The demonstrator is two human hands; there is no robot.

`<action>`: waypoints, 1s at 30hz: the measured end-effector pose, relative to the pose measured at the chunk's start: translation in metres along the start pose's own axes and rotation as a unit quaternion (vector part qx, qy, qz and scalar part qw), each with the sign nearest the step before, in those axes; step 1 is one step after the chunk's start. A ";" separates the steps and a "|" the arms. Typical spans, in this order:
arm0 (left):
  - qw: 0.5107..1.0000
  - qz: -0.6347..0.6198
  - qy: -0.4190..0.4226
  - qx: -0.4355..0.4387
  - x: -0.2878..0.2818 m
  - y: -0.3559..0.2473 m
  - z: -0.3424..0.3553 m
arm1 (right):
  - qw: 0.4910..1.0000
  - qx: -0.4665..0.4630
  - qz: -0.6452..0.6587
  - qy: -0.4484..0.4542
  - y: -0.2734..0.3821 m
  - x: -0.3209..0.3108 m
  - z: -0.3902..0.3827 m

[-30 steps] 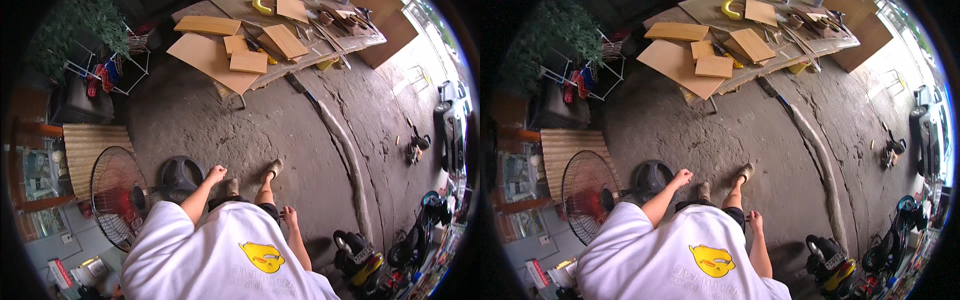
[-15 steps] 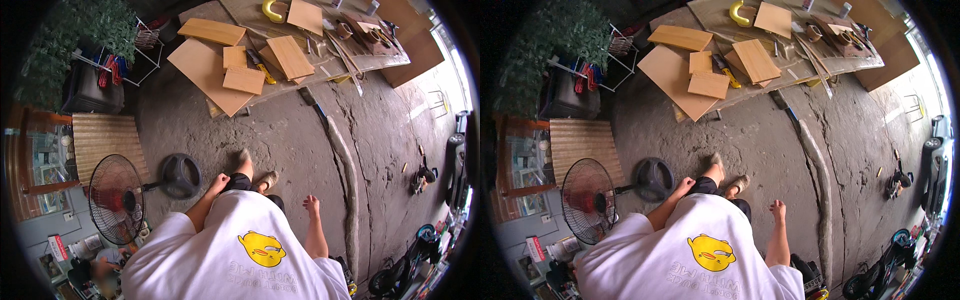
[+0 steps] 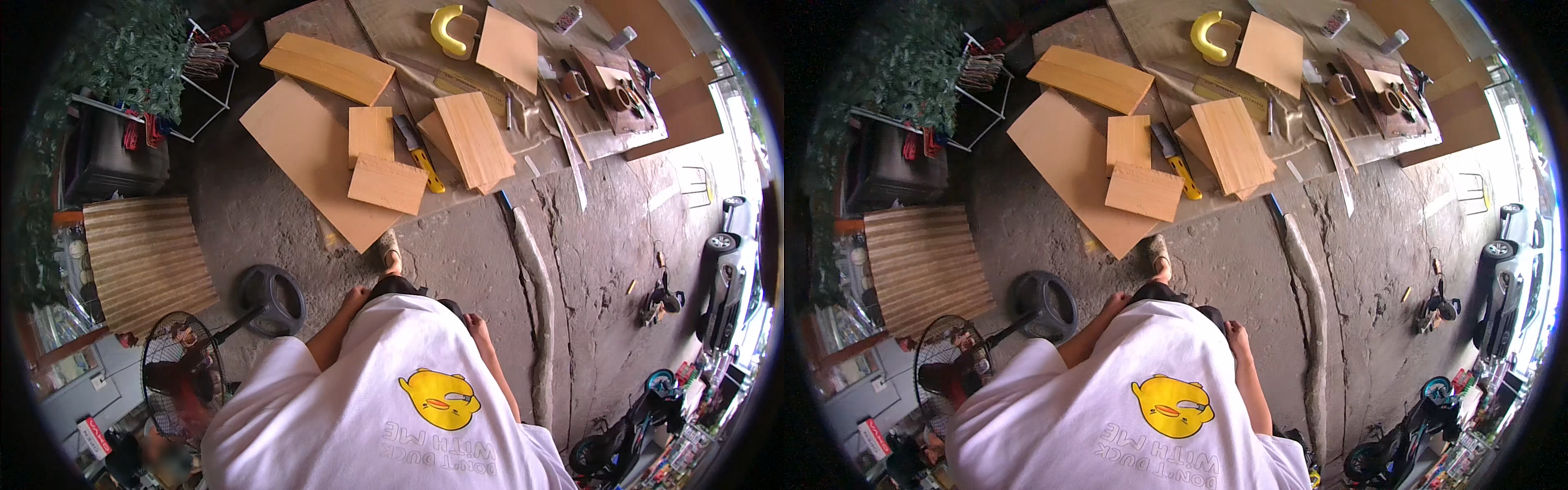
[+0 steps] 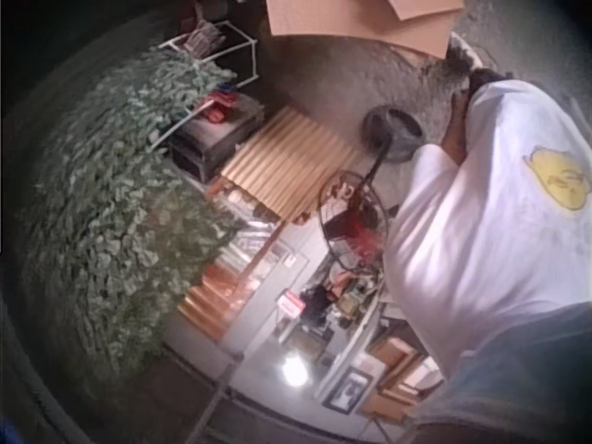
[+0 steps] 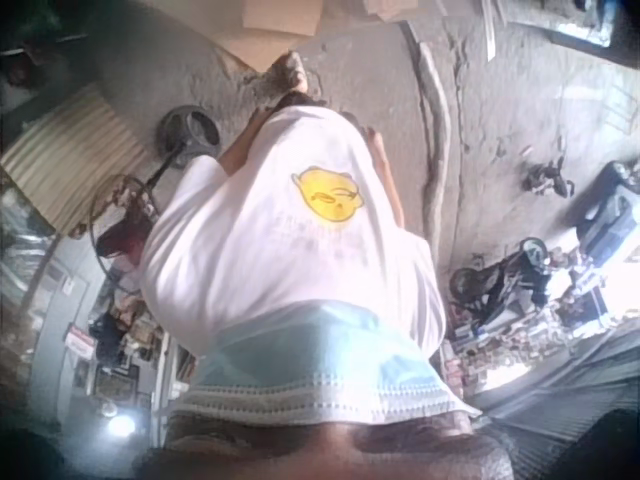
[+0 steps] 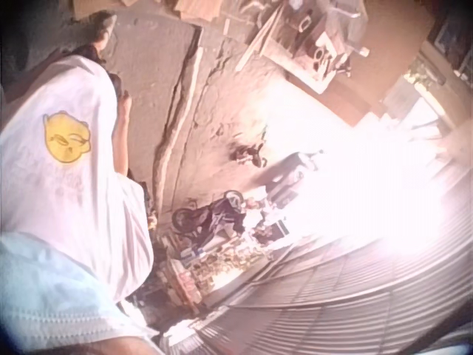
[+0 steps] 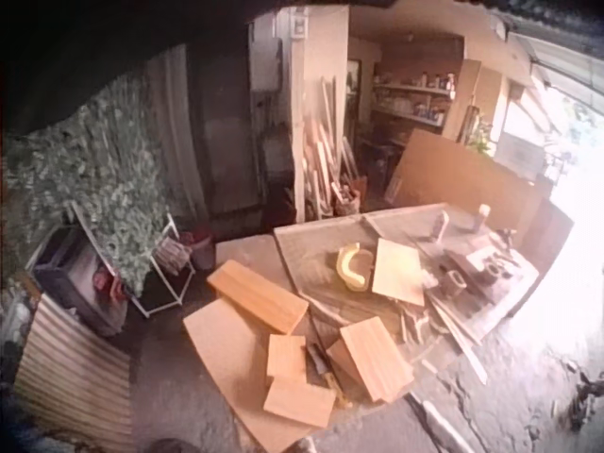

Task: The person uses a utility knife to carve and shape a small wooden block, then smooths the edges with sandpaper. They repeat the carving and sanding steps on the same piece, occasionally inspecting the edges and rotating the block.

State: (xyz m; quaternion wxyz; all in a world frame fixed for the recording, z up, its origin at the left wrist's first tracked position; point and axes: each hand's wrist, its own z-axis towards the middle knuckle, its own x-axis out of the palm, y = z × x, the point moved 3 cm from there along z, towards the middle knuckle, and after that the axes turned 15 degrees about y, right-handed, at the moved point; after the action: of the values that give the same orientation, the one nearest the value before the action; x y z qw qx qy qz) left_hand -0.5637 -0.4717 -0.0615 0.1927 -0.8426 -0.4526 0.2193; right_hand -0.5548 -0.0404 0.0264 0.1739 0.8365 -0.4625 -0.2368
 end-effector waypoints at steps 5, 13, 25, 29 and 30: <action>0.999 -0.017 0.030 0.031 -0.033 -0.056 0.006 | 0.997 -0.002 -0.068 -0.029 0.046 -0.042 0.036; 0.998 -0.053 -0.023 0.030 -0.030 -0.054 0.025 | 0.999 -0.020 0.050 0.008 0.121 -0.099 0.094; 0.979 -0.096 -0.180 -0.011 0.028 -0.076 -0.001 | 0.867 -0.049 -0.349 0.353 0.258 -0.175 0.152; 0.983 -0.006 -0.169 -0.069 0.046 -0.122 -0.021 | 0.868 -0.129 -0.321 0.355 0.361 -0.229 0.110; 0.982 0.072 -0.158 -0.068 0.058 -0.128 -0.025 | 0.869 -0.177 -0.312 0.342 0.373 -0.244 0.108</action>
State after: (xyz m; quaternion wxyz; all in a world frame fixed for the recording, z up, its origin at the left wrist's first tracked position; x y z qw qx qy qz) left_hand -0.6075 -0.3596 0.0150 0.0448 -0.8389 -0.4290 0.3319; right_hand -0.9852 -0.0303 0.1845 0.3830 0.9212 -0.0392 -0.0560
